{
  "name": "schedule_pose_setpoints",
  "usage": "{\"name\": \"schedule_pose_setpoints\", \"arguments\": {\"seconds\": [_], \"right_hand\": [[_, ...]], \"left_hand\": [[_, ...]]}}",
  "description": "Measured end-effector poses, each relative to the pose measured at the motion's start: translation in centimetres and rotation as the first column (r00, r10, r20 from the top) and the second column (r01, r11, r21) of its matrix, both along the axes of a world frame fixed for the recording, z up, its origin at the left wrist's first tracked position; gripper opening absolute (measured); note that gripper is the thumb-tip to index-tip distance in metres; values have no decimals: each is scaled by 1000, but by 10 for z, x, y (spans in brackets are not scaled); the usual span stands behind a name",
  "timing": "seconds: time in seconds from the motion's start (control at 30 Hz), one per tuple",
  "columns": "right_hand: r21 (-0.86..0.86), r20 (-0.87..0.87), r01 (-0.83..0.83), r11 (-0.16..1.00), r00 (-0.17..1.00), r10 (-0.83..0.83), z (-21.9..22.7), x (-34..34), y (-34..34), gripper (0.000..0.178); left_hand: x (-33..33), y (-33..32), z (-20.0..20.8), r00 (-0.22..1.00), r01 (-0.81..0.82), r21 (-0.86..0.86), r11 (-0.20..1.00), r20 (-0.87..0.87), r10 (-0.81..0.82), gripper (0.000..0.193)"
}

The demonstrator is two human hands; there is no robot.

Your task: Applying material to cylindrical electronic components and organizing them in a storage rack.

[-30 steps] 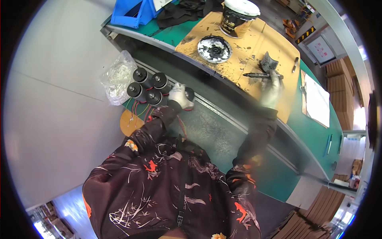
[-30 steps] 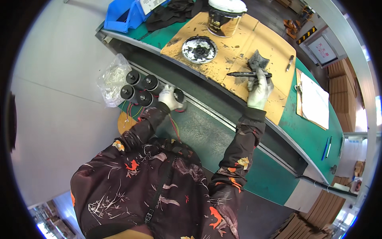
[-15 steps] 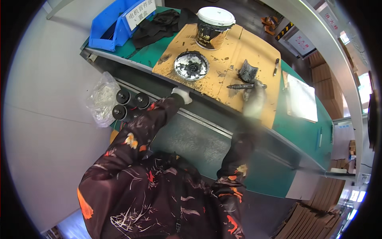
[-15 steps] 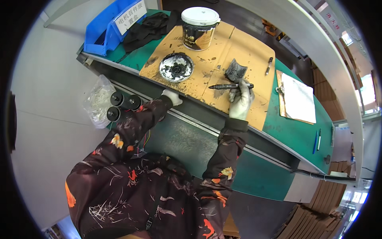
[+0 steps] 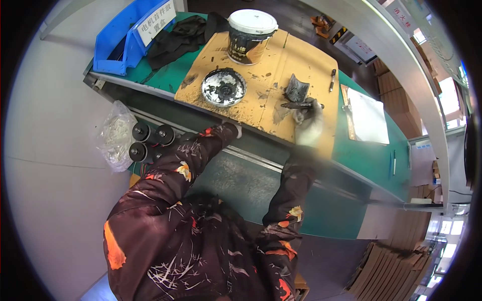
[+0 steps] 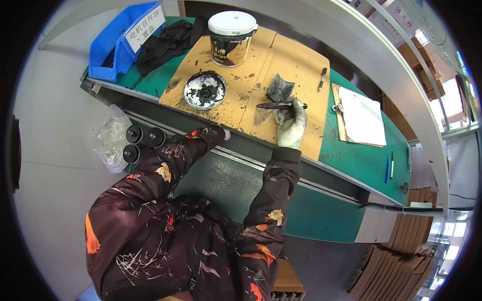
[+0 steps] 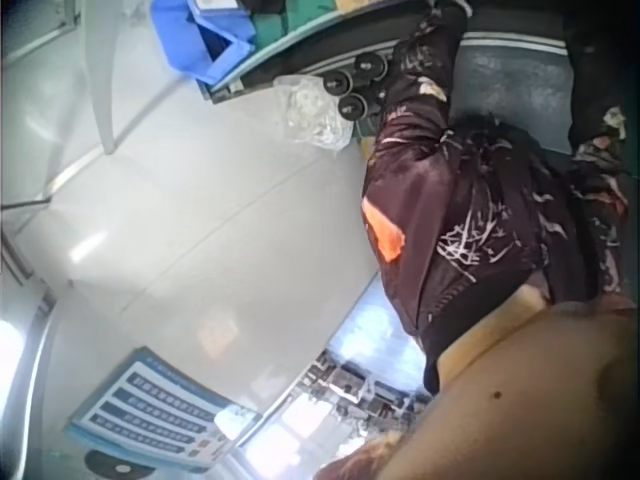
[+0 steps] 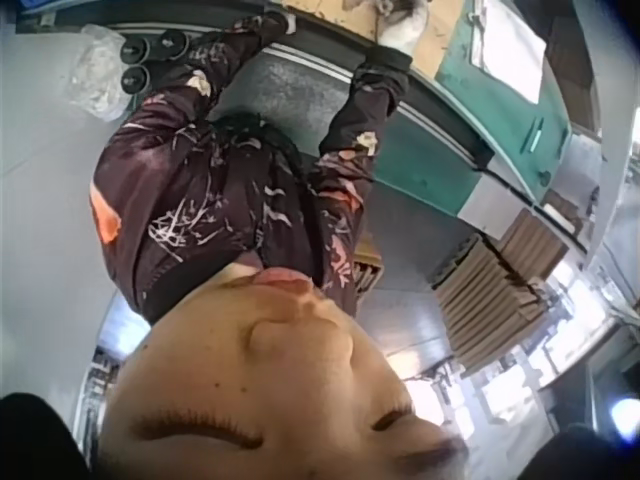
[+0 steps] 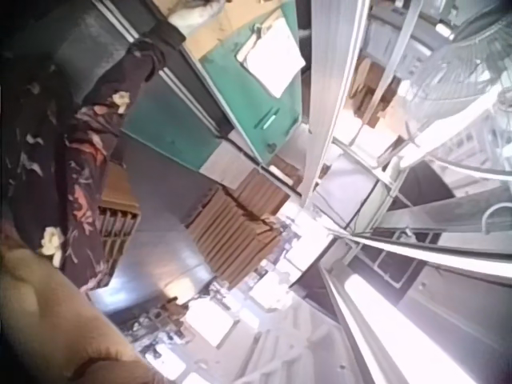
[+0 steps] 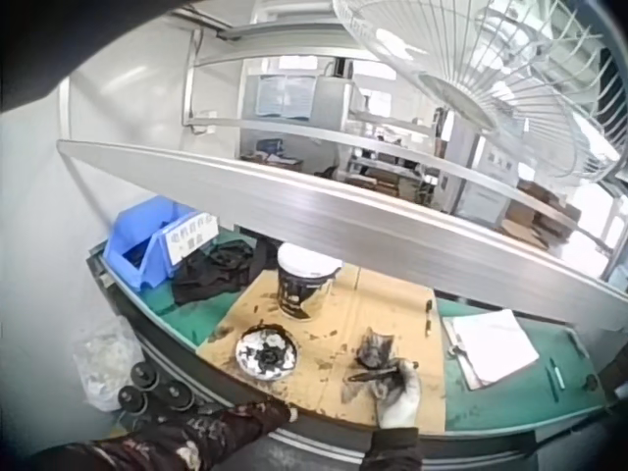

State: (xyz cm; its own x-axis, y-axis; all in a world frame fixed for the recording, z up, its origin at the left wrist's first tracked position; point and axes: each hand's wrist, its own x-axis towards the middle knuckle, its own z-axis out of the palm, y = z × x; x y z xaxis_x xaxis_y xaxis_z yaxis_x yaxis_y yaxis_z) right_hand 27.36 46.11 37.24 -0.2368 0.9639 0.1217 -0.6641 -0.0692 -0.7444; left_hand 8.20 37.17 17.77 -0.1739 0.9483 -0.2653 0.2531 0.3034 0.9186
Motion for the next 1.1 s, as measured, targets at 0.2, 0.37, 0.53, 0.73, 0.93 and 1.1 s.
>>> {"name": "schedule_pose_setpoints", "arguments": {"seconds": [0.2, 0.37, 0.53, 0.73, 0.93, 1.1], "right_hand": [[-51, -19, -183, 982, 983, 182, 5, -34, 8, 25], [-41, -26, -177, 983, 984, 176, 12, -46, -1, 26], [-28, 5, -189, 982, 982, 189, 15, -50, -4, 23], [83, -13, -194, 977, 981, 196, 14, -43, -7, 24], [29, -18, -183, 983, 983, 183, 3, -38, -6, 23], [61, 85, -116, 991, 990, 111, 16, -43, -22, 24]], "left_hand": [[11, -99, -36, 553, 144, -348, 926, -748, -367, 30], [13, -154, -31, 703, 27, -184, 982, -695, -150, 83], [30, -118, -86, 845, -176, -285, 942, -534, -4, 105], [36, -94, -74, 848, -189, -287, 939, -530, 9, 66], [27, -130, 11, 893, -167, -214, 962, -447, 55, 60], [38, -197, 41, 800, -124, 216, 968, -556, 226, 79]]}}
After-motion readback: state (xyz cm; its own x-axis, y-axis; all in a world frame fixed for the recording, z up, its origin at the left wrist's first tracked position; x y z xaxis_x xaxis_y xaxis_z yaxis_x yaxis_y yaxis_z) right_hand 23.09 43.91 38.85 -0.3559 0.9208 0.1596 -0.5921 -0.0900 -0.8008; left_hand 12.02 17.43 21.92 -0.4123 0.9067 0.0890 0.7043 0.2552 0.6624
